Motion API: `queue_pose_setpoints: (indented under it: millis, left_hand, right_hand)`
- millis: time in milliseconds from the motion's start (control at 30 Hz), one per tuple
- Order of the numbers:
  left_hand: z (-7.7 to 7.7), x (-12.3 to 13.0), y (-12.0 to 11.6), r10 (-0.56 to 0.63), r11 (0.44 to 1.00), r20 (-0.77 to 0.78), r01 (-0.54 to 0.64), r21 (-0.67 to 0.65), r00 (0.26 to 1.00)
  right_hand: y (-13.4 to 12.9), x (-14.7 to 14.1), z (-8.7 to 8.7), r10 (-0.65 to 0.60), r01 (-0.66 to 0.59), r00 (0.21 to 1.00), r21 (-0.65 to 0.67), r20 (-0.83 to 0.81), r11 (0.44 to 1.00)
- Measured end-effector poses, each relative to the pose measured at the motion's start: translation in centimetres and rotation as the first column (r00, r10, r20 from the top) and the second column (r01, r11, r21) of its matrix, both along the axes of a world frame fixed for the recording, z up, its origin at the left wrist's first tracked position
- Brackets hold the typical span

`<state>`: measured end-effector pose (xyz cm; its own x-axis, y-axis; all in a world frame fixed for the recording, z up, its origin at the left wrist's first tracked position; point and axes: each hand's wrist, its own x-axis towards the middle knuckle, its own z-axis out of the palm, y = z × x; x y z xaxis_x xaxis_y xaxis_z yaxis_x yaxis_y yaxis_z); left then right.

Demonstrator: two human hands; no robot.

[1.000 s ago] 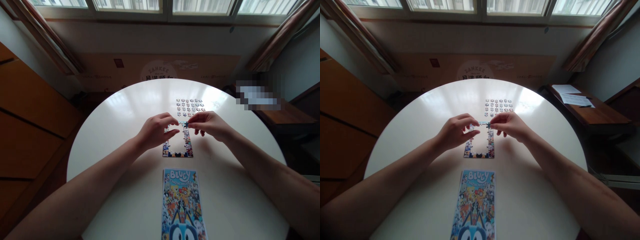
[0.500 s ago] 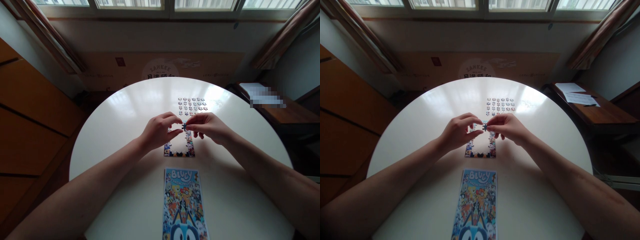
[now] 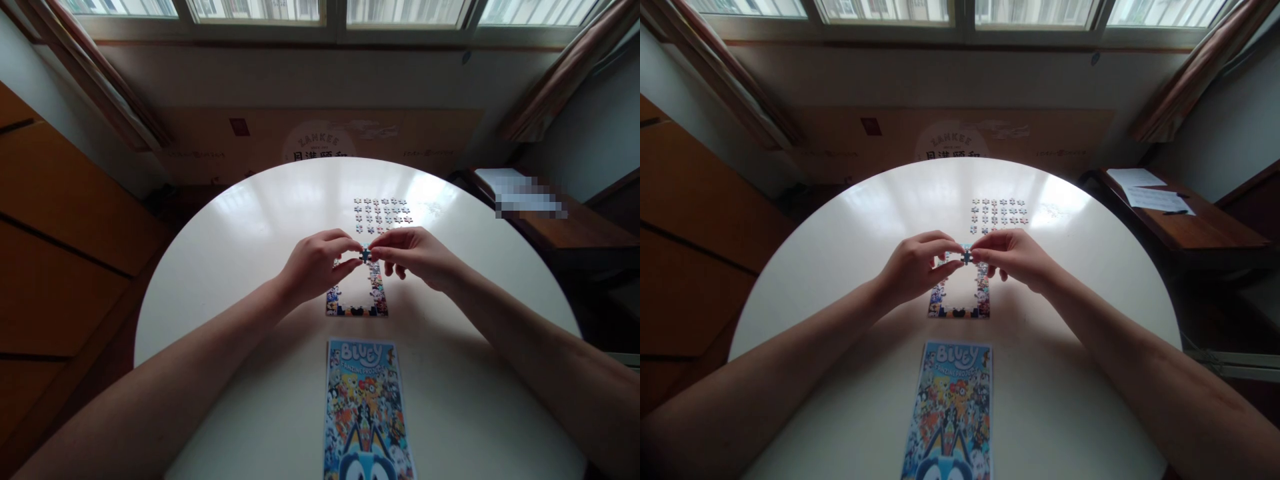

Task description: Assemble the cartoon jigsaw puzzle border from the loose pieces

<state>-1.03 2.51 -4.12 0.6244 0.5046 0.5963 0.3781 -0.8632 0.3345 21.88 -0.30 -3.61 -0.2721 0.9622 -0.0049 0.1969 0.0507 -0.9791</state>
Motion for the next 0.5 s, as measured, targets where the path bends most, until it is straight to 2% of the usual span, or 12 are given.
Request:
queue_pose_setpoints:
  millis: [133, 233, 300, 400, 500]
  left_hand:
    - [-0.1, -0.2, 0.2, 0.051, 0.998, 0.004, -0.051, -0.036, 0.999]
    - [-0.1, -0.4, 0.4, 0.089, 0.993, 0.018, -0.087, -0.082, 0.996]
    - [-0.2, -0.6, 0.5, 0.106, 0.989, 0.029, -0.102, -0.107, 0.994]
    - [-0.2, -0.7, 0.7, 0.129, 0.984, 0.042, -0.123, -0.131, 0.991]
    - [-0.3, -0.8, 0.8, 0.142, 0.982, 0.049, -0.135, -0.134, 0.989]
  right_hand:
    - [0.5, 1.0, 0.1, -0.166, 0.159, 0.986, 0.145, 0.033, 0.976]
    - [1.1, 2.0, 0.0, -0.327, 0.328, 0.944, 0.240, -0.048, 0.913]
    - [1.4, 2.6, -0.1, -0.389, 0.400, 0.916, 0.289, -0.096, 0.870]
    - [1.6, 3.0, -0.2, -0.423, 0.427, 0.901, 0.347, -0.092, 0.835]
    - [1.6, 2.9, -0.4, -0.422, 0.387, 0.907, 0.391, 0.005, 0.835]
